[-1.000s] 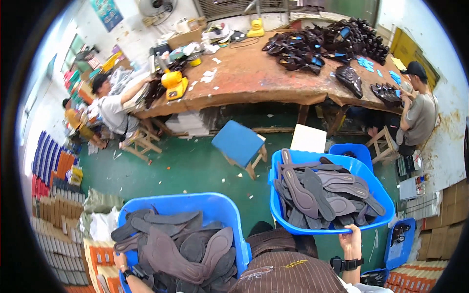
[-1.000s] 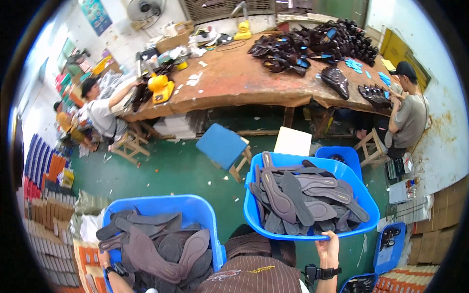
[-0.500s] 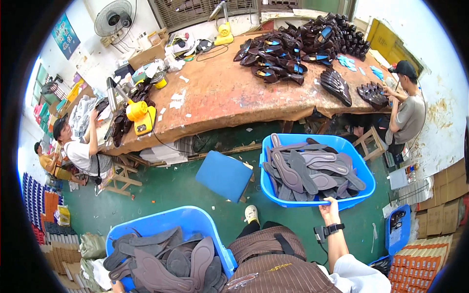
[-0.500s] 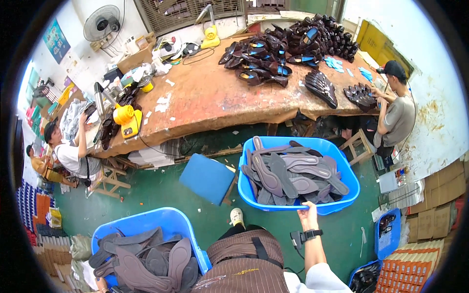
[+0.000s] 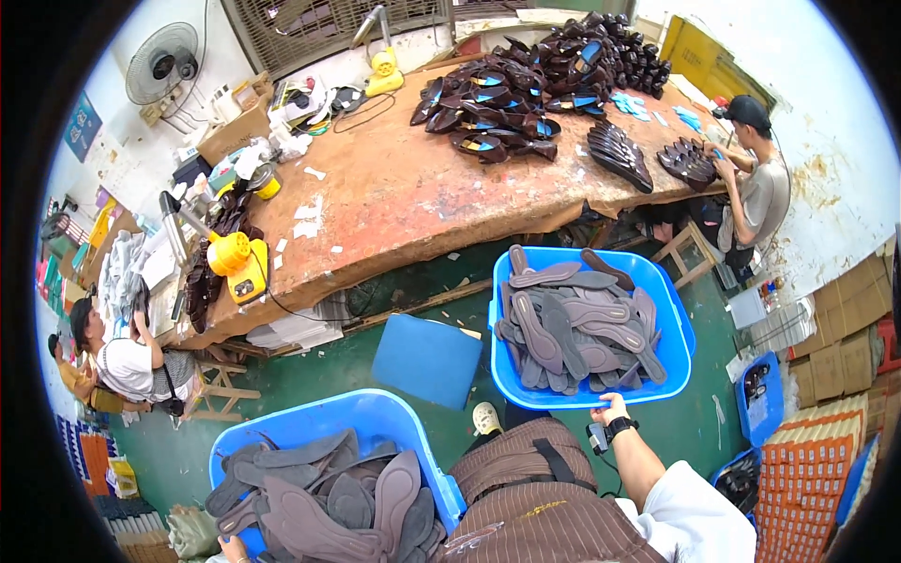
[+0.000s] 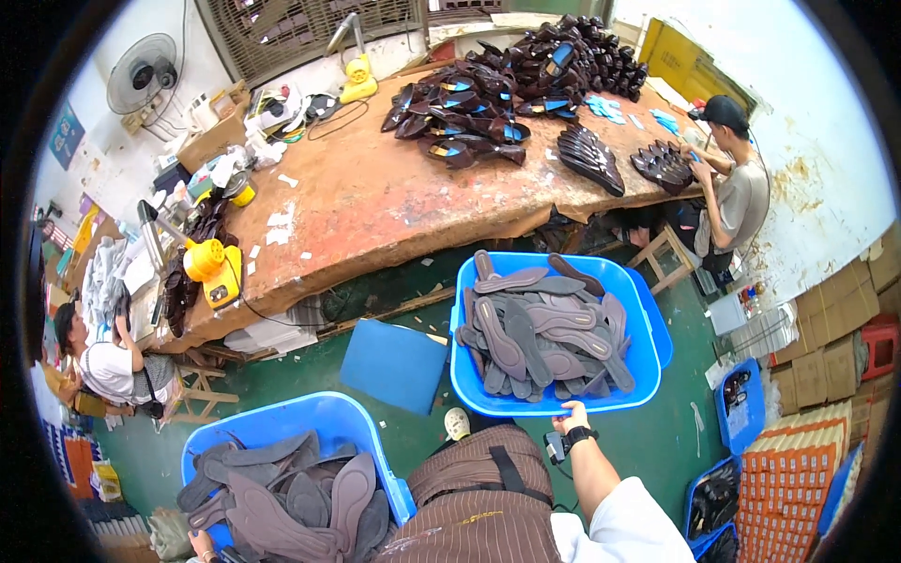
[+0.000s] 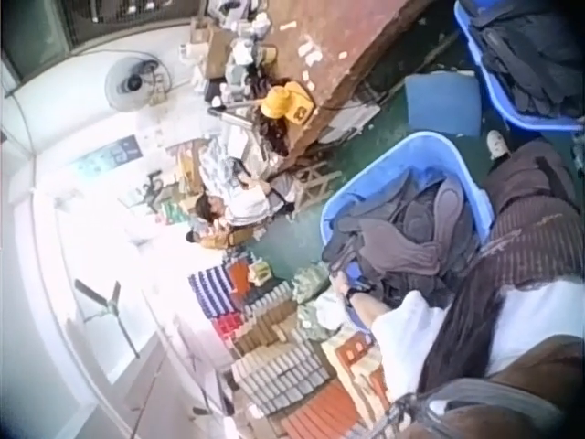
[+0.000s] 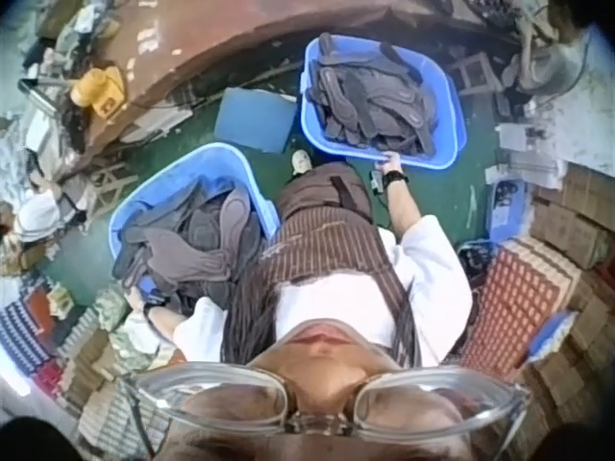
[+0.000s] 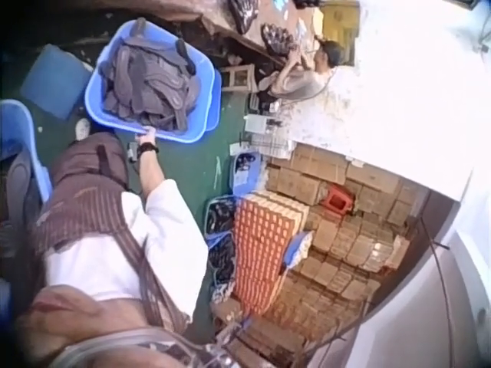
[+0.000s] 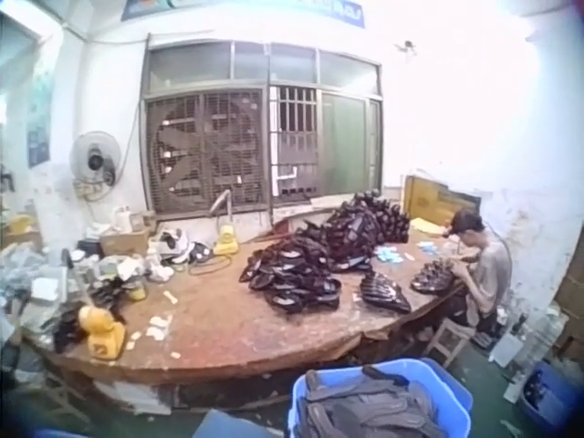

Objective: Picking up, stacking, and transporting bins of shoe insoles in a warehouse area.

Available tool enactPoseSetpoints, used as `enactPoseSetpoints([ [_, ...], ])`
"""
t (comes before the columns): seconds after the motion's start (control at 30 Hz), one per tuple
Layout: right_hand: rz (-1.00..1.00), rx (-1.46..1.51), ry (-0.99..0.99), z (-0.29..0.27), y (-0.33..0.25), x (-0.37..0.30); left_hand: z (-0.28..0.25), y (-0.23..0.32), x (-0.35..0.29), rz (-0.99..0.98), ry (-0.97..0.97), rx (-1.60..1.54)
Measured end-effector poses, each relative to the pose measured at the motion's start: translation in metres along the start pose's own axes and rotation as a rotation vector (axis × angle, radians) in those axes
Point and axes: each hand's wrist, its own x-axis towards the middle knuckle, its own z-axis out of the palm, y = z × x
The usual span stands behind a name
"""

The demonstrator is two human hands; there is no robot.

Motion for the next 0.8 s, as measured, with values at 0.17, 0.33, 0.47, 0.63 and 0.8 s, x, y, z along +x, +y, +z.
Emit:
enactPoseSetpoints([
  [0.17,-0.141,-0.073,-0.053,-0.013,-0.008,0.001,0.005,0.017,0.031,0.041,-0.047,-0.010],
  [0.33,-0.269,0.065,-0.032,-0.016,-0.031,0.002,0.011,0.020,0.054,0.072,-0.103,-0.011],
  [0.47,-0.214,0.022,-0.089,0.000,-0.043,-0.016,0.013,-0.008,0.062,0.033,-0.111,-0.034],
  [0.63,-0.235,-0.187,0.025,-0.014,-0.039,-0.009,-0.013,-0.078,0.045,-0.081,-0.097,-0.030],
  [0.8,-0.059,-0.164,0.032,-0.015,-0.015,0.003,-0.032,-0.081,0.041,-0.027,-0.045,0.074],
])
